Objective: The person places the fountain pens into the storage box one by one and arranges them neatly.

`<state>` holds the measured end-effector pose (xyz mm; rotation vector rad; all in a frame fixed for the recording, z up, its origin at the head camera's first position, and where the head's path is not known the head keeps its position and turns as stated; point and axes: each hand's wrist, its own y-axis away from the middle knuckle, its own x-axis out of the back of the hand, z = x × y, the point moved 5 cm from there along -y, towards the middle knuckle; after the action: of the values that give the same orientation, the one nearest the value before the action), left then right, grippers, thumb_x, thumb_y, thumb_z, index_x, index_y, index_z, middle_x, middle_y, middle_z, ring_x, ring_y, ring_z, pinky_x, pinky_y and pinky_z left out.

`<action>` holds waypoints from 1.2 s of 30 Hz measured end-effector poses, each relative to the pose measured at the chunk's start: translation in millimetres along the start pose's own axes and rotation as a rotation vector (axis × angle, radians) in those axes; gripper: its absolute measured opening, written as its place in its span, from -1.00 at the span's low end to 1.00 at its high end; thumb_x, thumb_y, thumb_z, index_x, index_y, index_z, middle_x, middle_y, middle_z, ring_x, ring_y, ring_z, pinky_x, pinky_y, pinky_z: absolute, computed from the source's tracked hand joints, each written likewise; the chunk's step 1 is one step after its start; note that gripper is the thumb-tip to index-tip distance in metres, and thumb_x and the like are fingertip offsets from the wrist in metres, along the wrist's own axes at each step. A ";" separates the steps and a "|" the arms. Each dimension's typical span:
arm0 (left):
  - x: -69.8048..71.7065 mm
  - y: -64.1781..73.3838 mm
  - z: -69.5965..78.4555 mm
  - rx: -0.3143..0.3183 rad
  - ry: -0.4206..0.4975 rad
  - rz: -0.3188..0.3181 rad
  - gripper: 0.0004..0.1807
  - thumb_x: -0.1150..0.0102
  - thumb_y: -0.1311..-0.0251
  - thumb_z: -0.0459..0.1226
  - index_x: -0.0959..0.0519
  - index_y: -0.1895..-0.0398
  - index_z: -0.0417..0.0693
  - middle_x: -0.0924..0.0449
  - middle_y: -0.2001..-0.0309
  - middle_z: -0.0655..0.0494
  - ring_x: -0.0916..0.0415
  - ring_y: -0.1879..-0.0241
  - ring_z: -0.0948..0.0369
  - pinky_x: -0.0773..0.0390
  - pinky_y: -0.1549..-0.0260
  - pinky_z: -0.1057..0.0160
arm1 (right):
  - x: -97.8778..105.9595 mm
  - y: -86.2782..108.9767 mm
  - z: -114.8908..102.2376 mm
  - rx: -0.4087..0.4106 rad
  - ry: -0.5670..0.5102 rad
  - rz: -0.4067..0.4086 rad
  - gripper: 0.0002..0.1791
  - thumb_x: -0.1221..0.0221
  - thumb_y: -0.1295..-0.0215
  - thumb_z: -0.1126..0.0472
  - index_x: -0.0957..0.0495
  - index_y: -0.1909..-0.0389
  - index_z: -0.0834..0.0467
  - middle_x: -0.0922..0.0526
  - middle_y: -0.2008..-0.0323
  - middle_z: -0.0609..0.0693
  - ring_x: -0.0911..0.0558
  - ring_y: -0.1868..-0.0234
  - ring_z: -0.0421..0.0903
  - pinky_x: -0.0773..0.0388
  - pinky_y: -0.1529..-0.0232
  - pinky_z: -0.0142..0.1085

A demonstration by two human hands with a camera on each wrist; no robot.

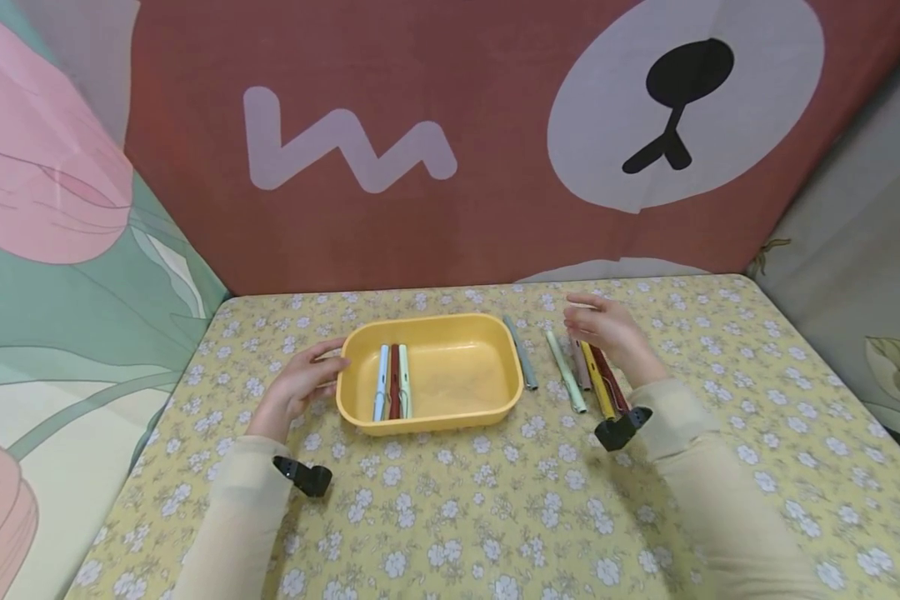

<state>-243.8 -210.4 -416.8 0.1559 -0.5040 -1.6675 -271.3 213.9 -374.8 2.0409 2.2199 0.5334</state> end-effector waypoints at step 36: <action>2.0 -0.8 -2.1 0.002 -0.020 0.007 -0.36 -0.08 -0.33 -0.19 -0.18 -0.46 0.06 -0.54 0.06 0.15 -0.61 0.29 0.41 -0.63 0.34 0.43 | 50.6 0.6 62.5 -0.041 0.158 -0.026 -0.31 -0.01 -0.43 0.19 0.01 -0.45 0.37 -0.45 -0.17 0.23 -0.56 0.25 -0.52 -0.56 0.01 -0.50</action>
<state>-244.1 -212.7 -418.7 0.1390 -0.5210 -1.6629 -258.2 275.8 -424.4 2.0122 2.2956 0.7561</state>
